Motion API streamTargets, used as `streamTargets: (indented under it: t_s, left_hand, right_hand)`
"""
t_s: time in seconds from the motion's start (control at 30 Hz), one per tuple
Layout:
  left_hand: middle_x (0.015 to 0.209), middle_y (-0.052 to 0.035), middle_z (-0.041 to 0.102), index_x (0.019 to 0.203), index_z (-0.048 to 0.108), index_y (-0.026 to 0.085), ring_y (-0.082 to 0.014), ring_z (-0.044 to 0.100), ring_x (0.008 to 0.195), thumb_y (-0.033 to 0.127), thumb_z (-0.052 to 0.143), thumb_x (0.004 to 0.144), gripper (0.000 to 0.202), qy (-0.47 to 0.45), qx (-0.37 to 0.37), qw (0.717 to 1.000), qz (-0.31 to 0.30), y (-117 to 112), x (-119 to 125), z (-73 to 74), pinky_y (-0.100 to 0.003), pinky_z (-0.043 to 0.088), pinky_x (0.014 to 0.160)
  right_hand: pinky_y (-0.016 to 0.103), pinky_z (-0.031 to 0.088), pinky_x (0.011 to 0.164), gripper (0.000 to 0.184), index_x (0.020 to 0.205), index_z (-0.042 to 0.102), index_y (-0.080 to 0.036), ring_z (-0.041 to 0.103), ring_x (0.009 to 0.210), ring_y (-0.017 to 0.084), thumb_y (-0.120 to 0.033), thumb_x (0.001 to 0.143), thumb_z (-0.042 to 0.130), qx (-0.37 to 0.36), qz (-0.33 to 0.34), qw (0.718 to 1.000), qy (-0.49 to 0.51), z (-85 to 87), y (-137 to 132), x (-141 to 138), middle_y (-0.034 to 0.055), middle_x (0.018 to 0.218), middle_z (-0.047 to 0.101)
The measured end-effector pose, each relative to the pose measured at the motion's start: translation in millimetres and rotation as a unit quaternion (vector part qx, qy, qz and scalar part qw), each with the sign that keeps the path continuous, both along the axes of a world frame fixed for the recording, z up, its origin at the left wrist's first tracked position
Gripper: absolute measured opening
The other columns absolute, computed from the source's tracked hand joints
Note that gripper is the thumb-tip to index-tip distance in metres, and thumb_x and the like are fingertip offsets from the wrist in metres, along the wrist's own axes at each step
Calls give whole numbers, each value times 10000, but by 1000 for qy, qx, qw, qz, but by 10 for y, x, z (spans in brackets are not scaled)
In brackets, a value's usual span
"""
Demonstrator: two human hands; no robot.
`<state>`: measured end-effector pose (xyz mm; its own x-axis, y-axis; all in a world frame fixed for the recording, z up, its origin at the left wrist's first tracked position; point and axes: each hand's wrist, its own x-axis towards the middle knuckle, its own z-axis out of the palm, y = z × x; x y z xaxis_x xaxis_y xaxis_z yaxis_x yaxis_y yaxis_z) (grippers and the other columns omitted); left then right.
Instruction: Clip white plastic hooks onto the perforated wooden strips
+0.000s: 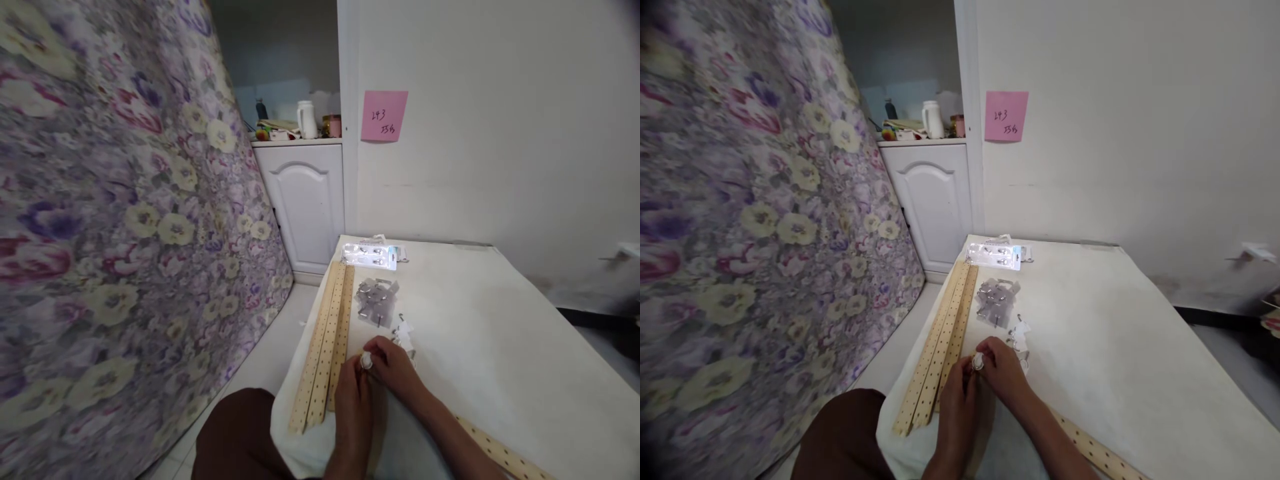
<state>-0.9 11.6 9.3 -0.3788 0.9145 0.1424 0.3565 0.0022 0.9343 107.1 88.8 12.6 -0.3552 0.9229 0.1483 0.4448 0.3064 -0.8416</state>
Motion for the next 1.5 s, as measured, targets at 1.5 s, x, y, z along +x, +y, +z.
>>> streamTargets:
  t_s: [1.5]
  left_hand:
    - [1214,-145,552,1236,516,184,-254,512,1149,255,414,897,361,78,15,996,-37,-270,-61,-196,-427,411,1002]
  right_hand:
    - [295,448,695,208,886,623,-177,582,756,188,-147,722,498,19,-10,999,-25,-82,-38,-36,50,825,634]
